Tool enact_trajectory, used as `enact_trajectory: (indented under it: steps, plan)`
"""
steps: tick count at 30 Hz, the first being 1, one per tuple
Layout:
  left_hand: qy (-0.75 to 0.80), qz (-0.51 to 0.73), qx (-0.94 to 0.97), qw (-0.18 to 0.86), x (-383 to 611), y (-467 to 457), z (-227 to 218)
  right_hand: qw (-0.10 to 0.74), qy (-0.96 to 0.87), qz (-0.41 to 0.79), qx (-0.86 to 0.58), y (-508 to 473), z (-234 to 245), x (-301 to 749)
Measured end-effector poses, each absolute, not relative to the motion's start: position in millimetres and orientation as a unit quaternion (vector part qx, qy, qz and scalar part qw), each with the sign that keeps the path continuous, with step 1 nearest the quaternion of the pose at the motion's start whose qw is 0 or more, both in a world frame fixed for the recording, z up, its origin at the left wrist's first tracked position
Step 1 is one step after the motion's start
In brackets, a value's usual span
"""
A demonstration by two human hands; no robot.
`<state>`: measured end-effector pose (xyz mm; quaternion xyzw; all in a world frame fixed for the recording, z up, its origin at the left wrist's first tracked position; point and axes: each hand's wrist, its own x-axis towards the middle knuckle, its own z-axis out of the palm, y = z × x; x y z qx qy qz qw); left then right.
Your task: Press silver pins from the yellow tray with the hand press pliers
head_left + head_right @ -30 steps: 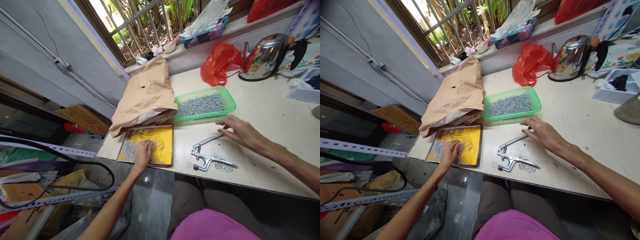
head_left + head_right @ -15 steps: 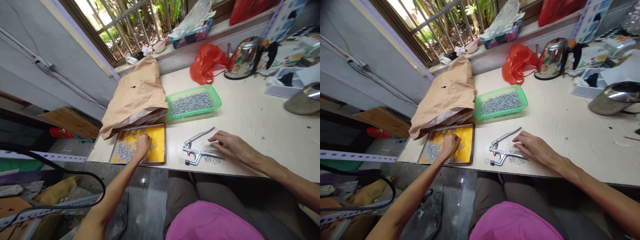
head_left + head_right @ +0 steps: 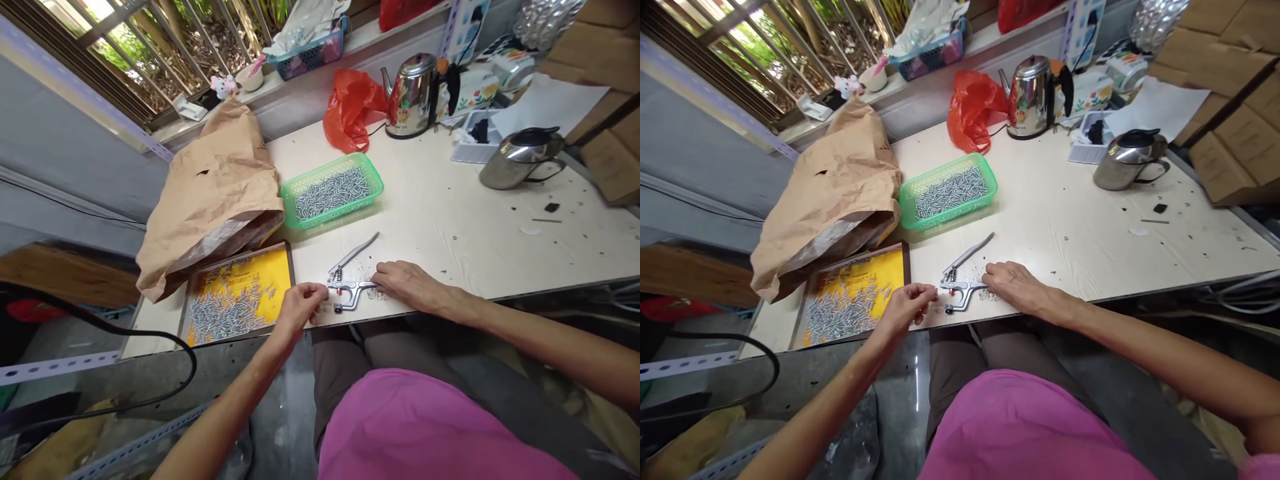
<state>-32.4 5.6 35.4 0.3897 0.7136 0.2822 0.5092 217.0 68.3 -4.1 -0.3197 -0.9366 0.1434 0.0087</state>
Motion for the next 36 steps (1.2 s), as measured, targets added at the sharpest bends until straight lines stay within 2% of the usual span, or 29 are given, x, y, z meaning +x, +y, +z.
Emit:
enact_trajectory:
  steps: [5, 14, 25, 30, 36]
  plan:
    - [0.714, 0.317, 0.314, 0.539, -8, -1, 10, 0.033, -0.939, 0.132, -0.315, 67, -8, 221]
    - [0.725, 0.325, 0.300, 0.529, -3, -8, 5, 0.050, -0.932, 0.140, -0.331, 65, -11, 223]
    - [0.721, 0.228, 0.340, 0.559, -7, 1, 12, 0.025, -0.920, 0.167, -0.355, 60, -4, 222]
    - [0.716, 0.212, 0.347, 0.568, -8, 1, 12, 0.075, -0.924, 0.152, -0.343, 86, 4, 225]
    - [0.727, 0.217, 0.348, 0.550, -6, -1, 11, 0.003, -0.951, 0.132, -0.278, 127, 1, 217]
